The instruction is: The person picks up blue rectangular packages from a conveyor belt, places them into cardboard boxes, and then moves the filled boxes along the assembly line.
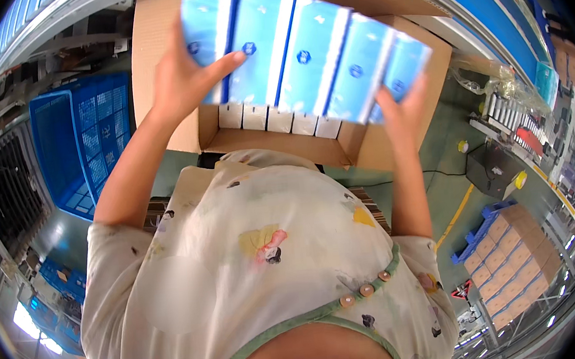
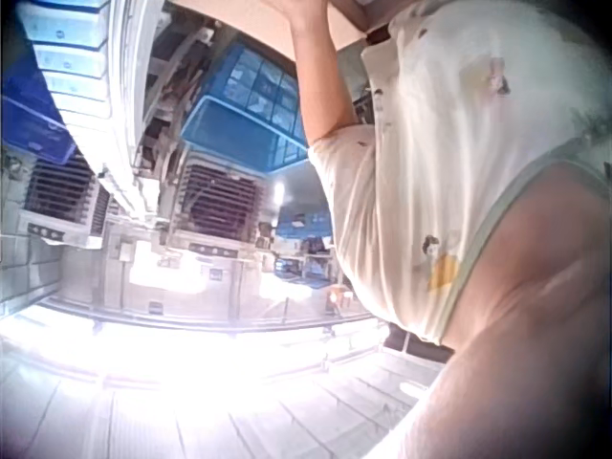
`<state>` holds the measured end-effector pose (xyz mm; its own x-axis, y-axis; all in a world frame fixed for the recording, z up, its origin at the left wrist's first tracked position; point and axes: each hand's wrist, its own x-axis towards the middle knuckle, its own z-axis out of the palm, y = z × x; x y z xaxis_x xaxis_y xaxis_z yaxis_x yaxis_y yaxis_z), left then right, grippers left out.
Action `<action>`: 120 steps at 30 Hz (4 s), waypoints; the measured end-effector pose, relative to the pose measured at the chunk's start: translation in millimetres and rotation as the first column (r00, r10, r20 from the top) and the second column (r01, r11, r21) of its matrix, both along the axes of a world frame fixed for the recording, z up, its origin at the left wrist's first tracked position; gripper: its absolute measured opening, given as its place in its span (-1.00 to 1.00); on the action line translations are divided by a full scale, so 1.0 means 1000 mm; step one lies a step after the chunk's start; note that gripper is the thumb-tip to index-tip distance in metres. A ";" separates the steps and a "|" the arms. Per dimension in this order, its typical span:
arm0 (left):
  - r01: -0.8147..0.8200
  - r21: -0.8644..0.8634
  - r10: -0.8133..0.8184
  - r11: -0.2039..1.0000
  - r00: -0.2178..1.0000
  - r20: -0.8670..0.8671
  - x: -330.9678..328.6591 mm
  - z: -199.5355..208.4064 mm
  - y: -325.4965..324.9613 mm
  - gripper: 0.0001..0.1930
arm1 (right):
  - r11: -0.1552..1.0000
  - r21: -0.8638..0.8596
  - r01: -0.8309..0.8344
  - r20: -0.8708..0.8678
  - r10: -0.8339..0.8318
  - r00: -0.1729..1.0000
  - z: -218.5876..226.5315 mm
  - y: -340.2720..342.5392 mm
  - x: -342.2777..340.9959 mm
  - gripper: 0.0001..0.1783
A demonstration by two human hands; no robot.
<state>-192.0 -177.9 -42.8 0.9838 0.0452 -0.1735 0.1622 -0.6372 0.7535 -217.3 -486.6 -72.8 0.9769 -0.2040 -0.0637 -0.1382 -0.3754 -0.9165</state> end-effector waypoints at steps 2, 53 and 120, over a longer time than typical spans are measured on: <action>0.018 0.091 -0.002 0.996 0.986 -0.167 0.014 -0.058 0.000 -0.01 | 0.977 -0.195 -0.085 -0.209 0.043 0.977 -0.062 -0.001 0.013 -0.23; 0.020 0.189 -0.046 0.982 0.990 0.131 0.218 0.040 -0.025 0.12 | 0.914 -0.231 -0.334 -0.243 0.278 0.929 0.055 -0.057 0.238 -0.36; 0.623 0.739 -0.699 0.257 0.648 -0.303 0.113 -0.131 -0.010 -0.33 | 0.999 0.032 0.004 -0.245 0.004 0.969 -0.087 -0.013 -0.049 -0.70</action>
